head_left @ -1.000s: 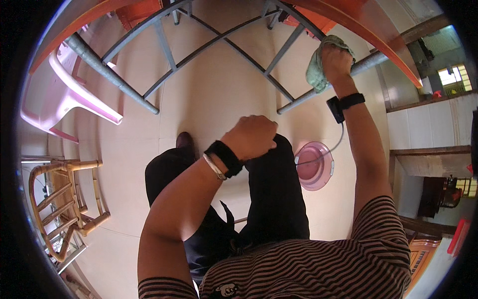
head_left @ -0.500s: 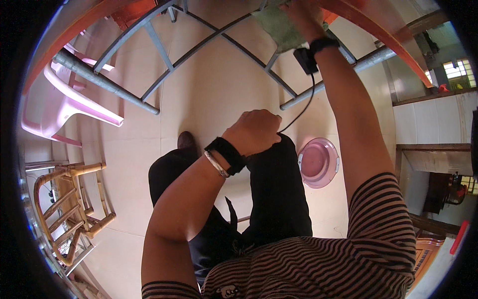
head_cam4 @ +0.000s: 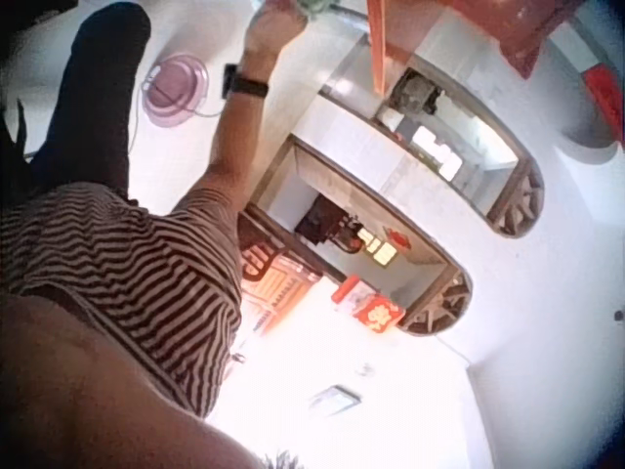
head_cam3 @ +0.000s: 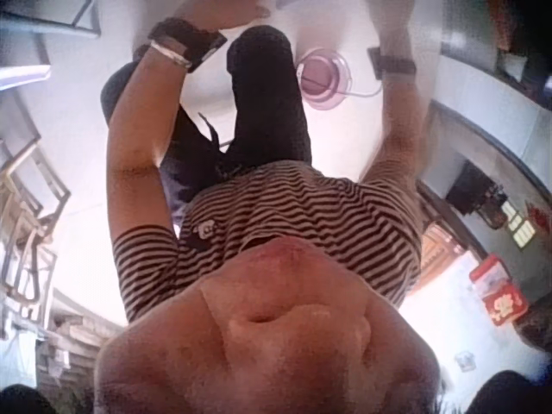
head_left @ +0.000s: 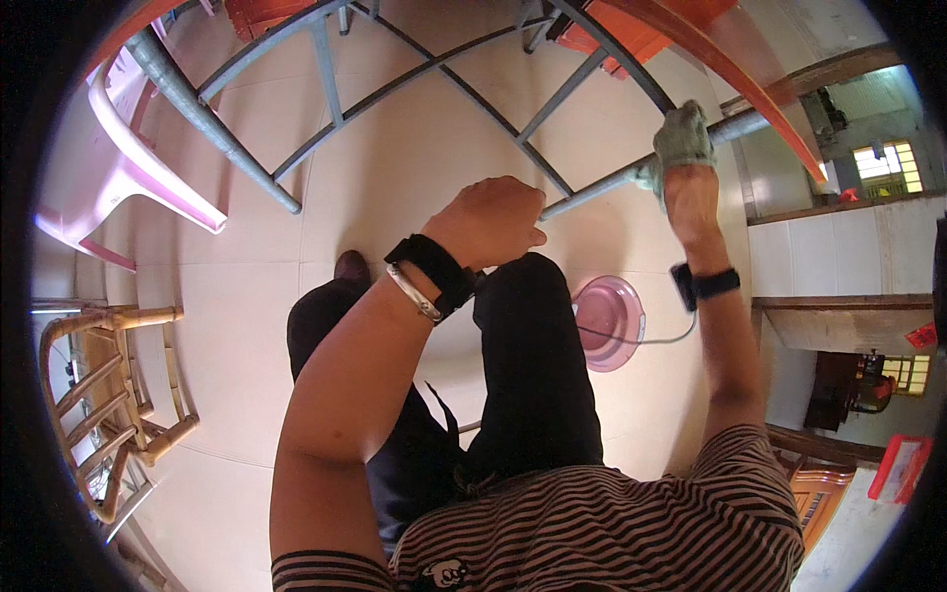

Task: The person cleans a table by first soaking and wringing a cloth in a basin, then using it to wipe the legs and the underside of the tabletop, and finally wiping the top surface.

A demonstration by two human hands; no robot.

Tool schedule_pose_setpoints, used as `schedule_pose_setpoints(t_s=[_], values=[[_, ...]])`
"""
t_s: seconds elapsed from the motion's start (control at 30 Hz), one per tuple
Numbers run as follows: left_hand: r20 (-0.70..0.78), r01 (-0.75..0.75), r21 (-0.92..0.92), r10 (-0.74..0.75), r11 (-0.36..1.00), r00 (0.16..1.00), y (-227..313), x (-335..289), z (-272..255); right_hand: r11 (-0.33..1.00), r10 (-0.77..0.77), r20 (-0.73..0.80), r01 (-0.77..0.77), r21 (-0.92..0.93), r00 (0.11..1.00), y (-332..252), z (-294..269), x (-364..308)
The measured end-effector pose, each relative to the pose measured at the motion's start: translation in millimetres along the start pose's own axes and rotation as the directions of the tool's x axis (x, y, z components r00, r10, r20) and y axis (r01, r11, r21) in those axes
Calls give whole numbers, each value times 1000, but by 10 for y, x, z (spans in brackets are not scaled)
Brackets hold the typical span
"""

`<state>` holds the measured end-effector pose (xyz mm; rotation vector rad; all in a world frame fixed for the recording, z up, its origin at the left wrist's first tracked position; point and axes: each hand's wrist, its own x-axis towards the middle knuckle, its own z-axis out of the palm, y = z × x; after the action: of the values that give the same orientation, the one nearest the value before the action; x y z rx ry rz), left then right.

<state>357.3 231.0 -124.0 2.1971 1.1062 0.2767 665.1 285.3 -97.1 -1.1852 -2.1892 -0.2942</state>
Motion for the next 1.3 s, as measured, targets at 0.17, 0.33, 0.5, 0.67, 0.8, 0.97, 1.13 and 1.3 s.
schedule_pose_setpoints(t_s=[0.17, 0.33, 0.5, 0.67, 0.8, 0.97, 1.13, 1.3], values=[[29, -8, 17, 7, 1000, 1000, 85, 50, 72, 857, 494, -177, -443, 263, 851, -280, -473, -279], [89, -27, 48, 23, 998, 996, 159, 102, 231, 966, 248, -406, -258, 30, 880, 288, -560, 170], [116, -1, 72, -7, 997, 993, 133, 148, 267, 796, 332, -582, -551, -249, 743, 828, 274, 361], [74, -40, 82, 34, 996, 997, 110, 123, 299, 764, 591, -493, -639, 88, 639, 996, 1244, -376], [46, -84, 35, 82, 996, 996, 90, 100, 298, 701, 713, -327, -626, 342, 620, 876, 1904, -1115], [103, 16, 28, -18, 999, 994, 62, 151, 180, 360, 892, -6, -704, 612, 451, 859, 1680, -1176], [105, 5, 20, -7, 1000, 994, 133, 190, 168, 812, 449, -385, -188, 553, 807, 989, 360, -264], [90, 9, 69, -15, 998, 996, 158, 108, 198, 893, 443, -515, -308, 330, 734, 1085, 406, -118]])
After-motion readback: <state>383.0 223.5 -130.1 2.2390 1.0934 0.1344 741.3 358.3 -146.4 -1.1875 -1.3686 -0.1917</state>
